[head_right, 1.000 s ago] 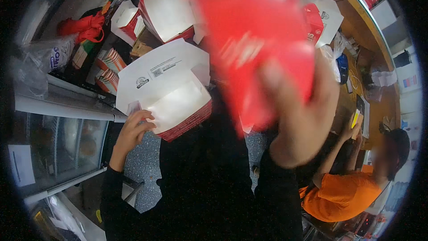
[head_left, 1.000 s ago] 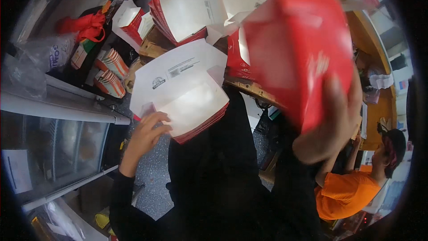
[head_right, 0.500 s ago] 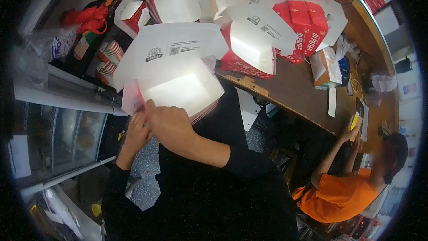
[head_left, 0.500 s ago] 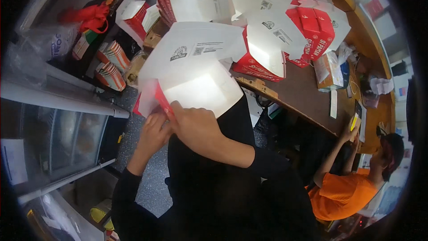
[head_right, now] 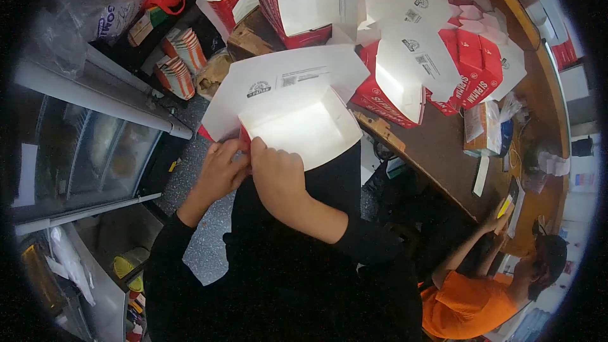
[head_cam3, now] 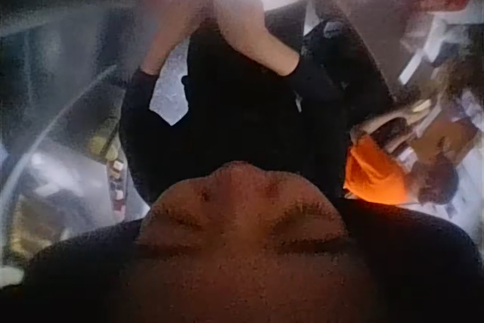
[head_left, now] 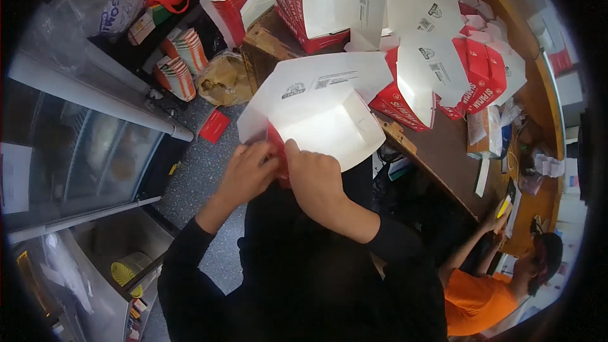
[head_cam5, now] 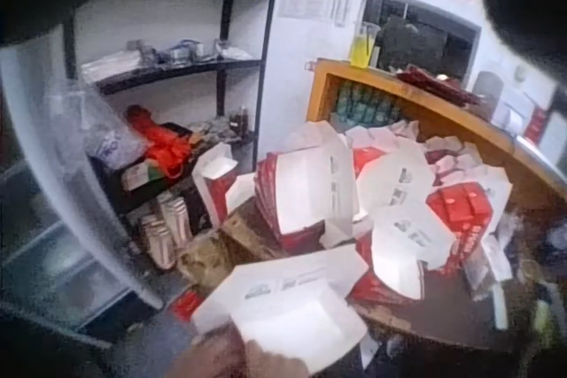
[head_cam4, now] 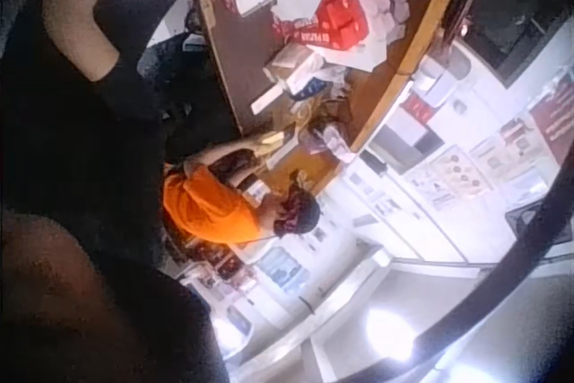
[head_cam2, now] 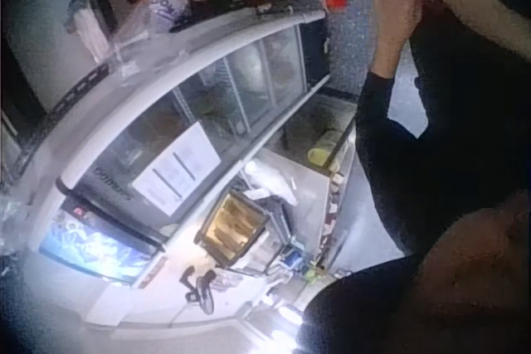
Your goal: The person assembles red and white branded cardboard boxes by folding the flat pieces into shape and tucking the flaps to secure the structure. The person works at a cluttered counter, handling the boxes one by one and stacking the finished units on the table.
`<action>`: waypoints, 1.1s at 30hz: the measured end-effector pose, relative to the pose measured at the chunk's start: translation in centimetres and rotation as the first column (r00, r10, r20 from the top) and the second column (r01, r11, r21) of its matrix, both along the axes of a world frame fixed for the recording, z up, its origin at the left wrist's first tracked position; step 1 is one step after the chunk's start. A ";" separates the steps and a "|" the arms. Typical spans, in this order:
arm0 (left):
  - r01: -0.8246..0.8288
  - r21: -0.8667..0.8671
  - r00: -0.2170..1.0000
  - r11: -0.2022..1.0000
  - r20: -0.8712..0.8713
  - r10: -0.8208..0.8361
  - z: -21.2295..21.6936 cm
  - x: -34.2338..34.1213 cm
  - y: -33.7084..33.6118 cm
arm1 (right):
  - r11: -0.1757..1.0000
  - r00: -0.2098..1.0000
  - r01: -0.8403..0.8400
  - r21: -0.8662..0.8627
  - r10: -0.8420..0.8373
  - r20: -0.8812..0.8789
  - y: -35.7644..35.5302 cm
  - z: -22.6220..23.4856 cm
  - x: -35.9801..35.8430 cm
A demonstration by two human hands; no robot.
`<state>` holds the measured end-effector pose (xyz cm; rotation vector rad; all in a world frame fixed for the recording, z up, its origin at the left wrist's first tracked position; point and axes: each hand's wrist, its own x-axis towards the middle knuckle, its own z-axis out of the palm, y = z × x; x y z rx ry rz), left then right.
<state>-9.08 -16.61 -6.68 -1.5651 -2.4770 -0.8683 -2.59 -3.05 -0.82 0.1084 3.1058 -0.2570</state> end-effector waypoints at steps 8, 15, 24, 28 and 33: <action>0.025 0.197 0.991 0.980 -0.134 0.001 -2.7 0.4 -0.5 | 0.964 0.990 0.000 -0.265 0.037 0.134 0.4 -1.5 -1.0; 0.177 0.024 0.968 0.984 -0.183 -0.170 0.4 -0.6 0.2 | 0.919 0.752 0.385 -0.083 -0.365 -0.549 10.0 -1.0 -1.7; 0.287 0.009 0.949 0.958 -0.142 -0.283 1.4 -1.2 0.8 | 0.741 0.841 0.449 -0.499 -0.539 -0.045 12.6 -4.7 -1.7; 0.355 0.025 0.932 0.934 -0.083 -0.352 2.3 -1.5 1.0 | 0.786 0.674 0.404 -0.467 -0.601 -0.430 13.1 -0.5 -1.6; 0.260 0.094 0.947 0.961 0.170 -0.273 2.0 -1.2 0.9 | 0.724 0.495 0.624 -0.293 -0.656 -0.569 17.5 1.2 -5.1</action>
